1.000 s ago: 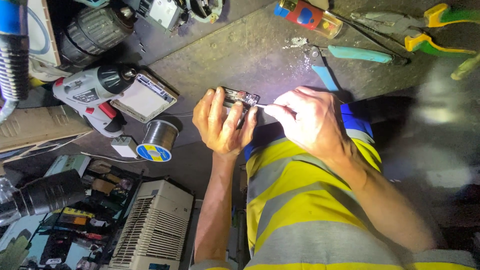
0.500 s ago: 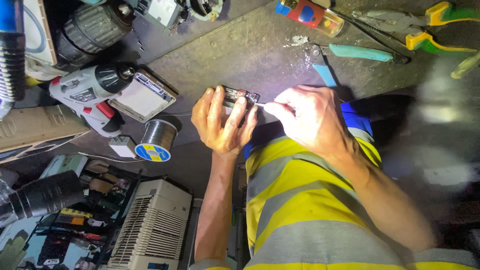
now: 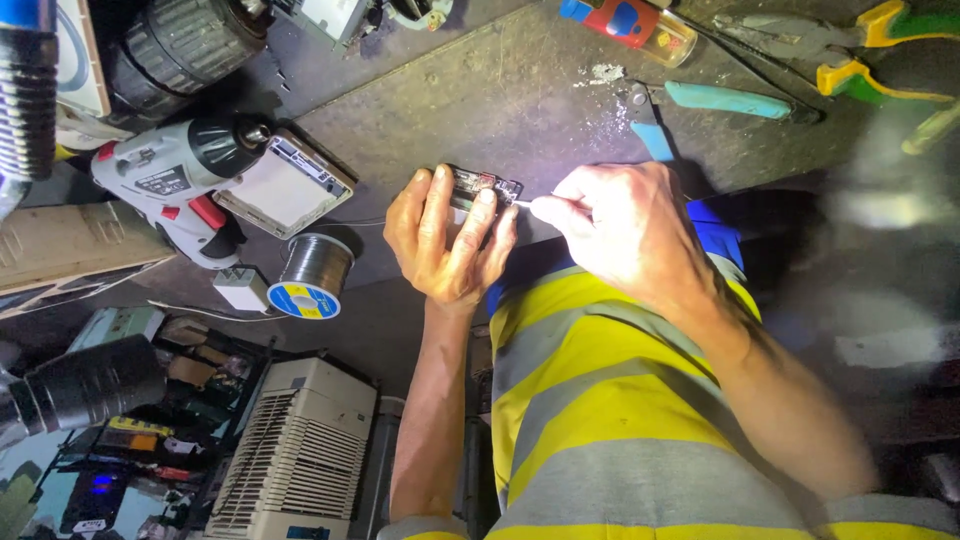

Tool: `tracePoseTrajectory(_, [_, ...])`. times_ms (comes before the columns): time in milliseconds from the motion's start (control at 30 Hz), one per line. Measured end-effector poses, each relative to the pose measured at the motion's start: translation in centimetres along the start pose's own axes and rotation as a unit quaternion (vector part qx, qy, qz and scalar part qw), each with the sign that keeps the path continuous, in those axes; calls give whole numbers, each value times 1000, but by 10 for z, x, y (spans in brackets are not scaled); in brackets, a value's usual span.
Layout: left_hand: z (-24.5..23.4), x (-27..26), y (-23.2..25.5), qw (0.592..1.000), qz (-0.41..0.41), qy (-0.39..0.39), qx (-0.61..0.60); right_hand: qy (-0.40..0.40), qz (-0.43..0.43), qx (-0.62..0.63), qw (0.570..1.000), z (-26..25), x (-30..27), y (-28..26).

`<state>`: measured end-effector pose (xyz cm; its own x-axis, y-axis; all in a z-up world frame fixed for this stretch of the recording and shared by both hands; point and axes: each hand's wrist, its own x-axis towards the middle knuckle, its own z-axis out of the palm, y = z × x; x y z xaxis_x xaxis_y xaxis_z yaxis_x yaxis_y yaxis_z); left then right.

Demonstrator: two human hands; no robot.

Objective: Soldering a wire onto a small circuit board connected to a lithium polymer battery on a repair workbench.

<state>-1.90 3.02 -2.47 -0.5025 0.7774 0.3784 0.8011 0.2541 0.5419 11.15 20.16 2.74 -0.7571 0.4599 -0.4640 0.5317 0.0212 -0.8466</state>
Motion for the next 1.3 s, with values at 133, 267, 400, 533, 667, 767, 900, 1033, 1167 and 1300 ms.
tracePoseTrajectory(133, [-2,3,1,1000,3,-1,0,-10,8,1,1000,0,-1,3])
tracePoseTrajectory(267, [-2,4,1,1000,6,1,-3,-7,8,-9,1000,4,-3,8])
tracePoseTrajectory(400, [-1,4,0,1000,11,9,-6,-10,11,-5,1000,4,-5,10])
tracePoseTrajectory(533, [-1,4,1,1000,12,5,3,-1,-7,-6,1000,3,-2,11])
tracePoseTrajectory(667, [2,1,0,1000,11,14,2,-6,-12,4,1000,2,-3,10])
tracePoseTrajectory(767, [2,1,0,1000,10,19,3,-7,-15,7,1000,3,-4,9])
tracePoseTrajectory(900, [2,2,0,1000,7,15,5,-7,-16,6,1000,2,-6,8])
tracePoseTrajectory(1033, [2,3,0,1000,7,17,1,-10,-20,3,1000,1,-5,7])
tracePoseTrajectory(1167, [3,1,0,1000,5,23,3,-13,-25,0,1000,-1,-5,7])
tracePoseTrajectory(1300, [4,1,0,1000,6,28,4,-18,-31,-4,999,-3,-3,6])
